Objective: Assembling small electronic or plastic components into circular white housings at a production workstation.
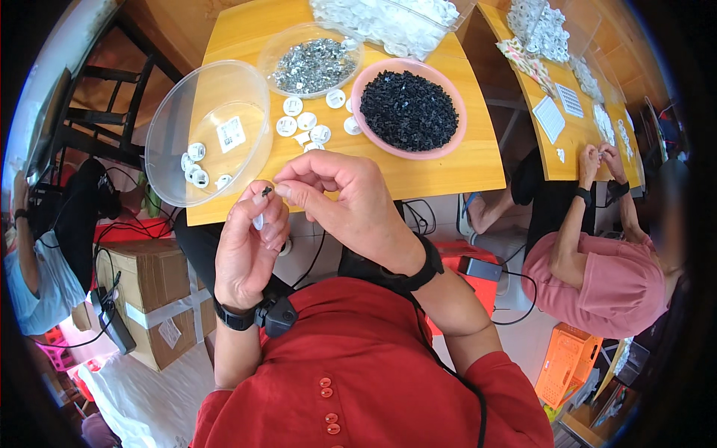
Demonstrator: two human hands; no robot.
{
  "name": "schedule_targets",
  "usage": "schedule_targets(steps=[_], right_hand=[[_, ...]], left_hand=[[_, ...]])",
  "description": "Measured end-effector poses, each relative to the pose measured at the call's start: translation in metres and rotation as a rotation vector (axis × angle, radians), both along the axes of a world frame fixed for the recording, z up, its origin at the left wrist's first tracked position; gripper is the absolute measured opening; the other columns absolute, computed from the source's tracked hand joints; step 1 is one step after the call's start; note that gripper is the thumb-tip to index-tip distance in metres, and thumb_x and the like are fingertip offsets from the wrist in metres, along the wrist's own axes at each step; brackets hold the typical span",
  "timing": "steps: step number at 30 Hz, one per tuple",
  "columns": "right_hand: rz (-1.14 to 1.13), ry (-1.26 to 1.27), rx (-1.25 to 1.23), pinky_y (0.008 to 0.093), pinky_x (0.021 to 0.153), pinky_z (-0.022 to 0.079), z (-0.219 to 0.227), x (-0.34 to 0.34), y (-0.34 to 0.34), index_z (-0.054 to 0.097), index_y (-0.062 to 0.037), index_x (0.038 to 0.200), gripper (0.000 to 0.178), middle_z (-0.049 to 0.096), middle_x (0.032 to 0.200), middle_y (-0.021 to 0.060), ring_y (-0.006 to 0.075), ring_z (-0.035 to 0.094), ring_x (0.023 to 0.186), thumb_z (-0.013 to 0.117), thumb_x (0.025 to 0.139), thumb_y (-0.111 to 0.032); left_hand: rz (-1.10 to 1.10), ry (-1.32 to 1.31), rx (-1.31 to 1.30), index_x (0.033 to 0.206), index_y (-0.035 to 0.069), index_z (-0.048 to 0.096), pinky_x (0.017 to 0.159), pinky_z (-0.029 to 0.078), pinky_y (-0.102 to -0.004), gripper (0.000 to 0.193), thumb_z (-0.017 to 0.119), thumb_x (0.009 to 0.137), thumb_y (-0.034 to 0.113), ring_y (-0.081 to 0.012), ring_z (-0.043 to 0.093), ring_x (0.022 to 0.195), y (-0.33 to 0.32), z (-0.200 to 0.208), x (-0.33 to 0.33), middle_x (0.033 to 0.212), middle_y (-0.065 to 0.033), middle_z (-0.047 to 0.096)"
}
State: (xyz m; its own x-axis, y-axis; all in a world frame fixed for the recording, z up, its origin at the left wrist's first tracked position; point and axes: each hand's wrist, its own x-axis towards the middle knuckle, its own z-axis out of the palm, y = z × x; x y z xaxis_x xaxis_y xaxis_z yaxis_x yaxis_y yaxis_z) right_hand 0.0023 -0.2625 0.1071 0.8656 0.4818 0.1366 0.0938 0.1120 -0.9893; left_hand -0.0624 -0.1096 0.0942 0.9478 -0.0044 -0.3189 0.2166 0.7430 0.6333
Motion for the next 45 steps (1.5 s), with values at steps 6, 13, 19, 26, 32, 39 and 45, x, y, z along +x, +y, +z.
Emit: schedule_targets(steps=[6,13,19,26,32,39,45], right_hand=[[0.032,0.015,0.100,0.0234,0.056,0.050,-0.007,0.002,0.005,0.065,0.0020,0.090,0.010,0.067,0.072,0.0085,0.0093,0.064,0.063,0.065,0.086,-0.007],[-0.128,-0.499,-0.175,0.0301,0.063,0.047,-0.005,0.006,-0.001,0.061,-0.0004,0.089,0.006,0.060,0.077,0.0061,0.0205,0.061,0.069,0.062,0.083,0.001],[-0.123,-0.953,-0.465,0.0327,0.067,0.039,0.005,0.007,-0.006,0.059,-0.0063,0.093,0.017,0.053,0.079,0.0055,0.0234,0.053,0.070,0.061,0.076,-0.005],[-0.121,-0.805,-0.359,0.0340,0.066,0.041,-0.007,0.008,-0.005,0.061,-0.0073,0.092,0.014,0.058,0.079,0.0057,0.0246,0.056,0.071,0.062,0.078,-0.004],[-0.221,-0.711,-0.269,0.0361,0.063,0.044,-0.011,0.007,-0.005,0.062,-0.0071,0.086,0.012,0.059,0.074,0.0071,0.0278,0.058,0.068,0.068,0.077,-0.003],[-0.274,-0.883,-0.337,0.0352,0.066,0.044,-0.011,0.007,-0.002,0.062,-0.0064,0.085,0.013,0.059,0.074,0.0060,0.0251,0.058,0.068,0.070,0.075,-0.004],[-0.267,-1.040,-0.370,0.0341,0.071,0.041,-0.017,0.010,0.000,0.055,-0.0067,0.084,0.010,0.047,0.070,0.0038,0.0199,0.052,0.066,0.061,0.076,-0.010]], left_hand=[[-0.052,0.032,-0.107,0.108,0.007,0.050,0.051,0.031,-0.0204,0.020,0.053,0.092,0.018,-0.0055,0.039,0.057,-0.002,-0.003,-0.001,0.072,0.0029,0.046],[-0.026,0.006,0.319,0.105,0.005,0.058,0.050,0.028,-0.0184,0.018,0.055,0.094,0.018,-0.0033,0.036,0.055,-0.009,0.005,0.001,0.069,0.0037,0.050],[0.047,-0.015,0.468,0.100,0.006,0.062,0.049,0.023,-0.0162,0.011,0.059,0.093,0.014,-0.0011,0.036,0.057,-0.006,0.003,0.000,0.069,0.0029,0.053],[-0.043,0.003,0.305,0.099,0.006,0.061,0.050,0.027,-0.0188,0.014,0.056,0.095,0.019,-0.0039,0.037,0.055,0.000,-0.005,0.002,0.072,0.0022,0.053],[-0.044,0.059,0.184,0.094,0.007,0.053,0.050,0.032,-0.0209,0.015,0.051,0.097,0.021,-0.0061,0.039,0.055,0.000,-0.001,0.003,0.074,0.0012,0.051],[0.025,0.014,0.221,0.101,0.007,0.060,0.050,0.028,-0.0194,0.014,0.055,0.095,0.018,-0.0048,0.037,0.054,-0.004,-0.005,0.004,0.071,0.0022,0.053],[0.128,0.026,0.398,0.098,0.007,0.063,0.049,0.025,-0.0174,0.013,0.058,0.094,0.018,-0.0018,0.034,0.055,-0.013,-0.004,0.004,0.068,0.0051,0.051]])
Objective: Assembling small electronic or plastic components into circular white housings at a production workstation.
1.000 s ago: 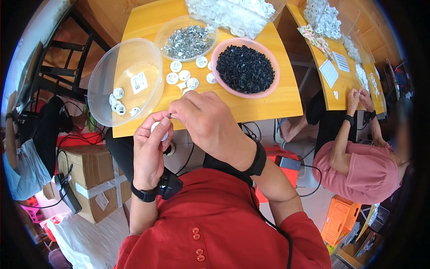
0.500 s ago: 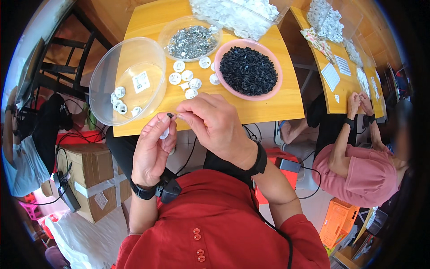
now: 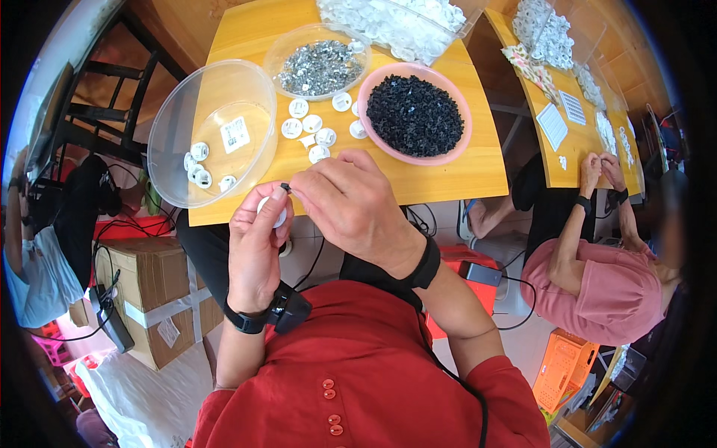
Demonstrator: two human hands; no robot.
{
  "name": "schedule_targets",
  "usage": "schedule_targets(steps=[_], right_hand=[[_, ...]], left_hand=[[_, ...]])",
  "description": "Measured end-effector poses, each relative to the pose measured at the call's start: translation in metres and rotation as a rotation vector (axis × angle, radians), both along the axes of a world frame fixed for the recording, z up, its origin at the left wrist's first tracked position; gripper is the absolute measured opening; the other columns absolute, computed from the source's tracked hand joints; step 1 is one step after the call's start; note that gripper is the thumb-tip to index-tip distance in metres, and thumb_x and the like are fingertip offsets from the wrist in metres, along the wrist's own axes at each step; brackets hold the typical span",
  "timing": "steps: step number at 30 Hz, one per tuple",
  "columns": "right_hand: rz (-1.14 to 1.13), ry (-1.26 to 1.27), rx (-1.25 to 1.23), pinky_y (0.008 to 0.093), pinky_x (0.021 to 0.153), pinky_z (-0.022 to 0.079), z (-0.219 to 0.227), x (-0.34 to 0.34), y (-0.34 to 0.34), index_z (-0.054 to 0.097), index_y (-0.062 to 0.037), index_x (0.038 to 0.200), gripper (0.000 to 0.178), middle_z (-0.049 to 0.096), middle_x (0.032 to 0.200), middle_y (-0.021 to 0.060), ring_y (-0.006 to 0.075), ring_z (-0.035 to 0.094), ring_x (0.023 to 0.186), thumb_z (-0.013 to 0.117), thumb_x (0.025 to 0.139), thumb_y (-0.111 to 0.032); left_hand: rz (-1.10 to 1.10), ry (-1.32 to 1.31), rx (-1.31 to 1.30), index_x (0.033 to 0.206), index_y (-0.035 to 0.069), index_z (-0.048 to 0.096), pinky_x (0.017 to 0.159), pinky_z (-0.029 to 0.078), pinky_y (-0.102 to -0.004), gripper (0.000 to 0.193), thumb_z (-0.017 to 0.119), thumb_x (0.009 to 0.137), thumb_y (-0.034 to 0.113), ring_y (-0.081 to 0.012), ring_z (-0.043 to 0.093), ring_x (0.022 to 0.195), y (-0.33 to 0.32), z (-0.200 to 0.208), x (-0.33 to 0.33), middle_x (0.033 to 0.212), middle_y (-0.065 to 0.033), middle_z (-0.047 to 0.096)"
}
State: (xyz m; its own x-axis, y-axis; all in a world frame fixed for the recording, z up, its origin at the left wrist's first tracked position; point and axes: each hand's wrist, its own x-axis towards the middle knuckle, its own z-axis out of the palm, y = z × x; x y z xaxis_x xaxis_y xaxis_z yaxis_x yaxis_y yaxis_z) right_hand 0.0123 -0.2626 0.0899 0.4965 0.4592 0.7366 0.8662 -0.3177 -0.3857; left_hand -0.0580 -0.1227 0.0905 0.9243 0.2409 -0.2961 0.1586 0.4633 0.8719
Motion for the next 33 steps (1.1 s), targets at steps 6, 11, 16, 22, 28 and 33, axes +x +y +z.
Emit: schedule_targets(steps=[6,11,16,22,28,33], right_hand=[[-0.003,-0.078,-0.106,0.0343,0.076,0.042,0.002,0.002,-0.004,0.054,-0.0071,0.082,0.005,0.044,0.070,0.0038,0.0186,0.051,0.065,0.056,0.080,-0.012],[0.041,-0.074,-0.074,0.0339,0.074,0.041,-0.003,0.008,-0.004,0.052,-0.0081,0.080,0.006,0.043,0.070,0.0039,0.0186,0.050,0.065,0.057,0.079,-0.012],[0.096,0.009,-0.165,0.0346,0.071,0.043,0.001,0.007,-0.012,0.060,-0.0033,0.089,0.017,0.058,0.078,0.0047,0.0205,0.057,0.072,0.067,0.073,-0.004],[0.125,0.136,0.093,0.0344,0.067,0.043,-0.005,0.008,-0.010,0.054,-0.0043,0.083,0.008,0.053,0.071,0.0060,0.0225,0.056,0.067,0.061,0.080,-0.006],[0.256,0.829,0.235,0.0286,0.055,0.050,-0.003,0.001,-0.015,0.059,0.0033,0.084,0.011,0.063,0.067,0.0105,0.0185,0.064,0.060,0.062,0.084,-0.008],[0.242,1.131,0.234,0.0211,0.060,0.048,0.005,-0.002,-0.017,0.061,0.0048,0.088,0.011,0.061,0.074,0.0007,0.0047,0.056,0.068,0.062,0.088,-0.006]], left_hand=[[0.040,-0.020,0.127,0.098,0.007,0.064,0.049,0.023,-0.0166,0.013,0.060,0.094,0.019,0.0001,0.033,0.055,-0.004,0.000,0.000,0.070,0.0057,0.053],[0.033,-0.018,0.101,0.096,0.008,0.064,0.049,0.024,-0.0166,0.012,0.060,0.093,0.019,0.0000,0.034,0.055,-0.004,0.001,0.000,0.069,0.0053,0.054],[0.021,-0.017,0.102,0.095,0.008,0.064,0.049,0.024,-0.0167,0.011,0.060,0.093,0.018,0.0000,0.034,0.055,-0.004,0.001,-0.002,0.069,0.0048,0.055],[-0.024,-0.019,0.135,0.097,0.008,0.064,0.050,0.024,-0.0165,0.012,0.060,0.093,0.019,0.0001,0.034,0.056,-0.005,0.003,-0.002,0.070,0.0050,0.054],[0.010,-0.048,0.268,0.098,0.007,0.064,0.051,0.026,-0.0138,0.009,0.062,0.092,0.013,0.0021,0.039,0.060,-0.008,0.006,-0.001,0.071,0.0066,0.054],[0.023,-0.060,0.427,0.092,0.007,0.062,0.053,0.029,-0.0131,0.004,0.063,0.090,0.010,0.0032,0.041,0.062,-0.011,0.005,-0.004,0.073,0.0074,0.054]])
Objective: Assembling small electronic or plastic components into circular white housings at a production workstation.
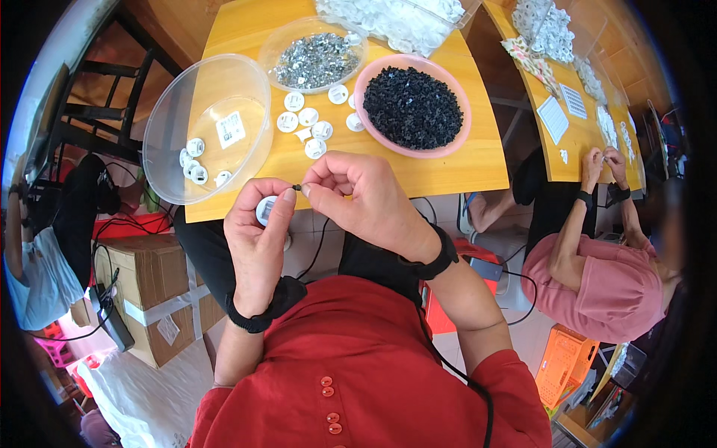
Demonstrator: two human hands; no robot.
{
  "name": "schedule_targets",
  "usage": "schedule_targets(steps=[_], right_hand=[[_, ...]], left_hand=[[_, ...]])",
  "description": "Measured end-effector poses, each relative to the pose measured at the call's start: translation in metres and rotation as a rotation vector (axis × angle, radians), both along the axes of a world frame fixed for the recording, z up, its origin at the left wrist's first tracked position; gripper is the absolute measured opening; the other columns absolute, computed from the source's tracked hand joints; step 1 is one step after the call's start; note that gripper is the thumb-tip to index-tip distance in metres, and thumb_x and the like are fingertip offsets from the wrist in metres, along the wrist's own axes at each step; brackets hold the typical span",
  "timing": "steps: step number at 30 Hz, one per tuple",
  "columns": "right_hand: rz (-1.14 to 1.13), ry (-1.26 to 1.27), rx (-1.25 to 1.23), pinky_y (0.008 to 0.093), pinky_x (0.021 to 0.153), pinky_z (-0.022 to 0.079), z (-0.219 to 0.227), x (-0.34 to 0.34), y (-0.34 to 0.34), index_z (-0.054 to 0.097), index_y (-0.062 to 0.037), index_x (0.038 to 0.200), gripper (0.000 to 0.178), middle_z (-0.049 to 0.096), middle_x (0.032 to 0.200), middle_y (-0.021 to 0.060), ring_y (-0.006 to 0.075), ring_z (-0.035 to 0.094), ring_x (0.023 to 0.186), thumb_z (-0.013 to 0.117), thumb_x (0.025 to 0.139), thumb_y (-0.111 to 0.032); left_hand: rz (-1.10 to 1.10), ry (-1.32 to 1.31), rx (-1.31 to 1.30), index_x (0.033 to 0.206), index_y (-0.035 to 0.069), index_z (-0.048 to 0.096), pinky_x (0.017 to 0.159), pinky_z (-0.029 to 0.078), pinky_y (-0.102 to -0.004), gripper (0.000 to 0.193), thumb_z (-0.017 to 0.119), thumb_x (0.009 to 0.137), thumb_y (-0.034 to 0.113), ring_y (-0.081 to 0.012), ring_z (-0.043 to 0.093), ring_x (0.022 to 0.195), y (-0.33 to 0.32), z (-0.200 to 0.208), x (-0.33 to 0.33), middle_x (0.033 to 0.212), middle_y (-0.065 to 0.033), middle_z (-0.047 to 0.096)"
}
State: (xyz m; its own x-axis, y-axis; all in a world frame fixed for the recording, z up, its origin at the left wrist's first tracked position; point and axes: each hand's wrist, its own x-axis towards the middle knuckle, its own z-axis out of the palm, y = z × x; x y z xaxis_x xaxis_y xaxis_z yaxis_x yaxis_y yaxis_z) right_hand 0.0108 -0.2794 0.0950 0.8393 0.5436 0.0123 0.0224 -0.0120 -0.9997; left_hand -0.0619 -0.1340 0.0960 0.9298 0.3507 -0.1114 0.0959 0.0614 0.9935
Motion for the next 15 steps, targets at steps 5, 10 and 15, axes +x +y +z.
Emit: schedule_targets(steps=[5,10,15], right_hand=[[-0.024,-0.058,0.015,0.0250,0.056,0.050,-0.003,-0.001,0.002,0.063,0.0034,0.084,0.014,0.065,0.069,0.0097,0.0120,0.064,0.061,0.065,0.083,-0.010],[-0.060,-0.338,-0.076,0.0291,0.057,0.048,0.005,0.001,-0.003,0.063,-0.0001,0.085,0.009,0.064,0.071,0.0096,0.0176,0.064,0.063,0.064,0.082,-0.008],[-0.032,-0.957,-0.188,0.0353,0.068,0.047,0.000,0.007,-0.007,0.064,-0.0060,0.091,0.020,0.062,0.076,0.0061,0.0252,0.059,0.070,0.070,0.072,-0.004]], left_hand=[[-0.020,0.052,-0.164,0.090,0.007,0.059,0.050,0.029,-0.0155,0.003,0.060,0.089,0.010,0.0009,0.041,0.058,0.007,0.001,0.003,0.070,0.0059,0.052],[-0.112,0.132,-0.534,0.088,0.008,0.055,0.047,0.028,-0.0193,0.005,0.056,0.088,0.013,-0.0049,0.039,0.052,0.020,-0.004,0.004,0.068,0.0018,0.051],[-0.165,0.225,-0.679,0.086,0.008,0.053,0.046,0.028,-0.0209,0.007,0.054,0.088,0.015,-0.0071,0.036,0.051,0.021,-0.006,0.003,0.066,0.0004,0.049]])
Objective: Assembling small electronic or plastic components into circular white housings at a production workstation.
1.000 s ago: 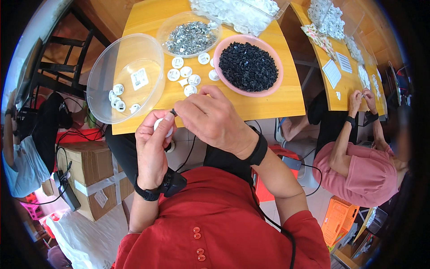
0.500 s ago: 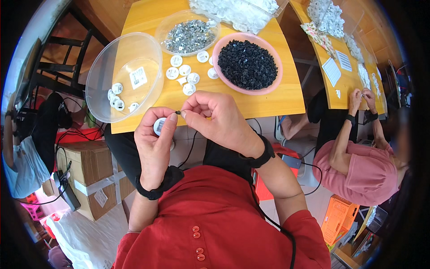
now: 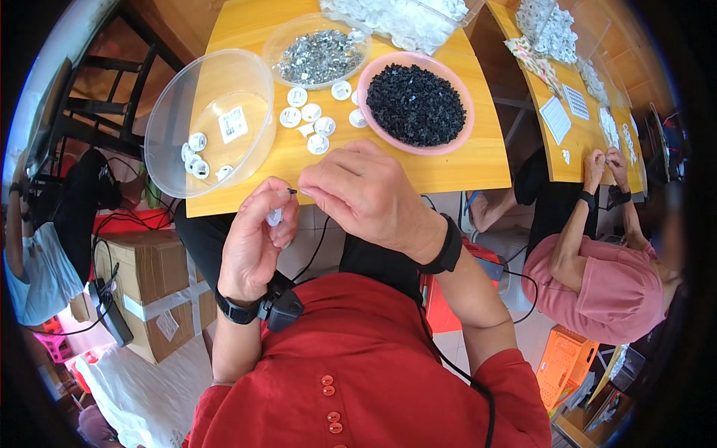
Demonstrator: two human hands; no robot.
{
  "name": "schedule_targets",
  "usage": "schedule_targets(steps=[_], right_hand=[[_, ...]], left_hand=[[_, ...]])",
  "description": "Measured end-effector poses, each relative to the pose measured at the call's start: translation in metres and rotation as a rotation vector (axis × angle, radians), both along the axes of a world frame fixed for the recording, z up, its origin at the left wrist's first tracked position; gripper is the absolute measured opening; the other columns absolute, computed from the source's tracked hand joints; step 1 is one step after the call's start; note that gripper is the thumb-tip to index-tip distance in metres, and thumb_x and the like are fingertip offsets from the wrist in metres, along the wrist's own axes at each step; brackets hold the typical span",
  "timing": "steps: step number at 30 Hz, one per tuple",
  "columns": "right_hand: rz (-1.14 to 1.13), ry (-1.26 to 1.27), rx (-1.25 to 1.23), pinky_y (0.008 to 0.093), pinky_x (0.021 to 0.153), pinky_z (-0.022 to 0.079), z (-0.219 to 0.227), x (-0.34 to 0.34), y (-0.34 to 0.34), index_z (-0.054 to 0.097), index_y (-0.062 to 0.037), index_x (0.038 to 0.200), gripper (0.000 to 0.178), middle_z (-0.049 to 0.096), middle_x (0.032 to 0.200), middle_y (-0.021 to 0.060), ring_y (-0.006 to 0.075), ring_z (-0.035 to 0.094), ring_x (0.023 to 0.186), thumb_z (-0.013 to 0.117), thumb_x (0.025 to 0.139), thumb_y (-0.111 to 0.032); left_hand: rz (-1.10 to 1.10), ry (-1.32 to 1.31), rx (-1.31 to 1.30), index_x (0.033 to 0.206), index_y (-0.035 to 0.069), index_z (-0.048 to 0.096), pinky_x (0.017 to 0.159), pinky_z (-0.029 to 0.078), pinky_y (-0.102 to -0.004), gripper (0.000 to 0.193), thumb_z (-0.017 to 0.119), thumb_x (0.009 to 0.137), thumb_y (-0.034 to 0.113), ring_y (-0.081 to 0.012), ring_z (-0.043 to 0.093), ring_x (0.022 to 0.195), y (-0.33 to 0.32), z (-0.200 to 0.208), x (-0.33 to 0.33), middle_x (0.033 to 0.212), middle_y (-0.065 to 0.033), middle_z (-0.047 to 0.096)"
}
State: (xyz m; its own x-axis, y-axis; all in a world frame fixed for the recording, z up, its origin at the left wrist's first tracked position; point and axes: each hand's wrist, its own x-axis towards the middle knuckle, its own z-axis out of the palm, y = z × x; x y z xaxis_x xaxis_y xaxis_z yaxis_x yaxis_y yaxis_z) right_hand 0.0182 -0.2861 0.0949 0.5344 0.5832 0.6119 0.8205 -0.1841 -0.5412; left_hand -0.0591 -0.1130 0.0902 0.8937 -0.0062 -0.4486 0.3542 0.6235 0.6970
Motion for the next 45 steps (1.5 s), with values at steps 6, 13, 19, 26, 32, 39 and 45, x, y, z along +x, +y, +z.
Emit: schedule_targets(steps=[6,13,19,26,32,39,45], right_hand=[[0.074,-0.136,-0.074,0.0348,0.069,0.046,0.000,0.001,-0.002,0.063,-0.0043,0.090,0.018,0.058,0.078,0.0057,0.0227,0.058,0.070,0.067,0.073,-0.005],[0.029,-0.411,-0.175,0.0342,0.072,0.046,-0.001,-0.001,-0.006,0.062,-0.0029,0.091,0.018,0.054,0.077,0.0049,0.0199,0.055,0.070,0.058,0.076,-0.010],[0.071,-0.452,-0.253,0.0349,0.073,0.046,0.000,0.000,-0.007,0.061,-0.0027,0.090,0.016,0.052,0.076,0.0052,0.0205,0.054,0.070,0.060,0.076,-0.010],[0.097,-0.138,-0.061,0.0352,0.072,0.047,-0.012,0.004,-0.006,0.062,-0.0029,0.087,0.018,0.059,0.079,0.0062,0.0223,0.058,0.073,0.070,0.070,-0.003],[0.054,0.412,0.161,0.0263,0.061,0.048,-0.012,0.000,-0.005,0.064,-0.0003,0.087,0.010,0.062,0.073,0.0064,0.0140,0.060,0.066,0.068,0.077,0.001],[0.072,0.502,0.213,0.0233,0.060,0.048,-0.005,-0.002,-0.004,0.065,0.0011,0.086,0.007,0.064,0.074,0.0063,0.0105,0.060,0.065,0.067,0.079,0.001],[0.035,0.571,0.144,0.0228,0.059,0.048,0.000,-0.004,-0.004,0.065,0.0022,0.084,0.006,0.063,0.071,0.0055,0.0087,0.060,0.063,0.066,0.080,-0.002]], left_hand=[[-0.079,0.035,-0.054,0.086,0.008,0.054,0.045,0.028,-0.0210,0.008,0.054,0.088,0.015,-0.0072,0.036,0.051,0.002,-0.005,0.000,0.066,0.0005,0.048],[-0.082,0.068,-0.049,0.083,0.008,0.053,0.045,0.027,-0.0206,0.010,0.056,0.087,0.017,-0.0066,0.036,0.051,0.001,-0.004,0.000,0.065,0.0013,0.048],[-0.080,0.104,-0.015,0.080,0.009,0.053,0.045,0.027,-0.0205,0.011,0.056,0.087,0.018,-0.0060,0.037,0.052,-0.003,-0.003,-0.001,0.063,0.0021,0.048],[-0.110,0.048,0.017,0.081,0.010,0.054,0.047,0.026,-0.0201,0.012,0.056,0.088,0.019,-0.0057,0.038,0.052,-0.003,-0.004,0.000,0.065,0.0022,0.049],[-0.051,-0.024,0.183,0.090,0.008,0.056,0.047,0.026,-0.0193,0.010,0.054,0.091,0.018,-0.0047,0.037,0.054,-0.008,0.002,-0.001,0.066,0.0028,0.048],[0.069,-0.147,0.425,0.097,0.008,0.058,0.050,0.025,-0.0161,0.008,0.059,0.090,0.012,-0.0014,0.038,0.057,-0.019,0.005,-0.004,0.070,0.0062,0.050],[0.100,-0.211,0.551,0.093,0.007,0.062,0.054,0.032,-0.0148,0.005,0.062,0.089,0.008,0.0005,0.046,0.064,-0.020,0.007,-0.006,0.075,0.0066,0.055]])
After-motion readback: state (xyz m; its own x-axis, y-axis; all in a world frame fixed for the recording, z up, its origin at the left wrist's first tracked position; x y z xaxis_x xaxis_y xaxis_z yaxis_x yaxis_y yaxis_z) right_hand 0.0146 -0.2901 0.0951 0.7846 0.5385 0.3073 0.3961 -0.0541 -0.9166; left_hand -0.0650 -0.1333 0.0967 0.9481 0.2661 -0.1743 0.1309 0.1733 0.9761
